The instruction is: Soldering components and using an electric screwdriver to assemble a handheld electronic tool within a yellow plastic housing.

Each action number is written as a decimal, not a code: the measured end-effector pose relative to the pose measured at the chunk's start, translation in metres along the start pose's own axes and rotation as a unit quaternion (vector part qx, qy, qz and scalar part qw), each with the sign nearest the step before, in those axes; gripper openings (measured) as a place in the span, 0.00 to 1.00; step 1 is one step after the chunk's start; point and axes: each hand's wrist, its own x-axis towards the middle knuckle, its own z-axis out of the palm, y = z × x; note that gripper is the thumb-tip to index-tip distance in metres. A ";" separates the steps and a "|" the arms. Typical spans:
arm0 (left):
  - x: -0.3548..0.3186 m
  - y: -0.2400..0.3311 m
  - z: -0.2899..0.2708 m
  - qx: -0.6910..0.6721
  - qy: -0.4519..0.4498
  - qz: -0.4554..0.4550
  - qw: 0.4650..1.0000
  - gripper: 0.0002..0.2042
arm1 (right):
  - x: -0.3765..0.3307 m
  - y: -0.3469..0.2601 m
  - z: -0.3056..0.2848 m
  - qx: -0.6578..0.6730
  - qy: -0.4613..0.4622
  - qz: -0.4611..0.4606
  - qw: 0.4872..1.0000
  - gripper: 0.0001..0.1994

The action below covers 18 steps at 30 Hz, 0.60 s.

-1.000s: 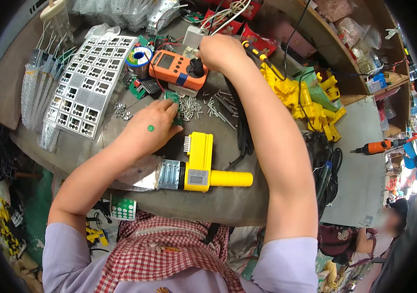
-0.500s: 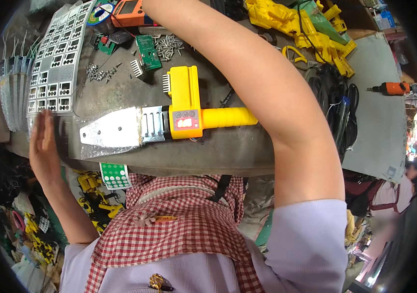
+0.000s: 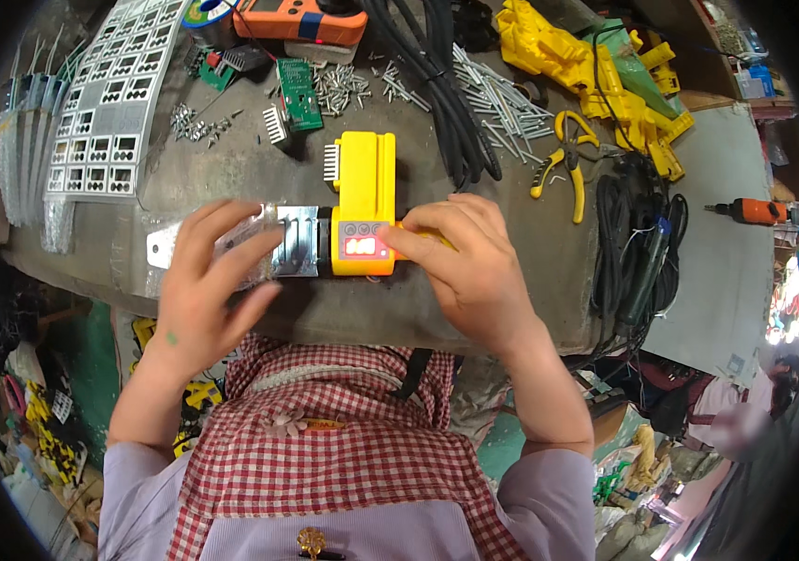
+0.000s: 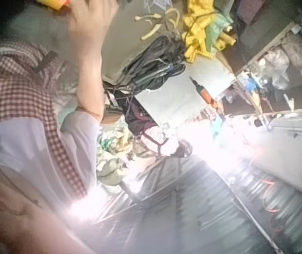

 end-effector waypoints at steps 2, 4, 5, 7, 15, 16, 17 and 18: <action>0.012 -0.002 0.011 0.052 -0.058 -0.026 0.997 0.33 | -0.001 0.002 0.012 -0.029 0.034 0.002 0.999 0.14; 0.013 -0.008 0.020 0.064 -0.063 -0.031 0.995 0.34 | -0.001 0.003 0.018 -0.026 0.043 0.002 0.999 0.13; 0.014 -0.010 0.023 0.078 -0.067 -0.034 0.994 0.35 | -0.001 0.003 0.020 -0.024 0.053 0.001 0.998 0.13; 0.014 -0.011 0.024 0.082 -0.070 -0.038 0.993 0.36 | -0.001 0.003 0.022 -0.030 0.054 -0.001 0.998 0.13; 0.014 -0.010 0.023 0.087 -0.056 -0.031 0.994 0.36 | 0.036 0.022 -0.004 0.055 0.062 0.043 0.996 0.16; 0.013 -0.010 0.021 0.081 -0.054 -0.035 0.995 0.36 | 0.056 0.026 -0.014 0.045 0.087 0.027 0.995 0.16; 0.009 -0.008 0.019 0.077 -0.051 -0.039 0.995 0.36 | 0.071 0.031 -0.018 0.042 0.113 0.017 0.993 0.15; 0.007 -0.011 0.020 0.068 -0.052 -0.037 0.996 0.36 | 0.090 0.040 -0.018 0.011 0.146 0.001 0.989 0.14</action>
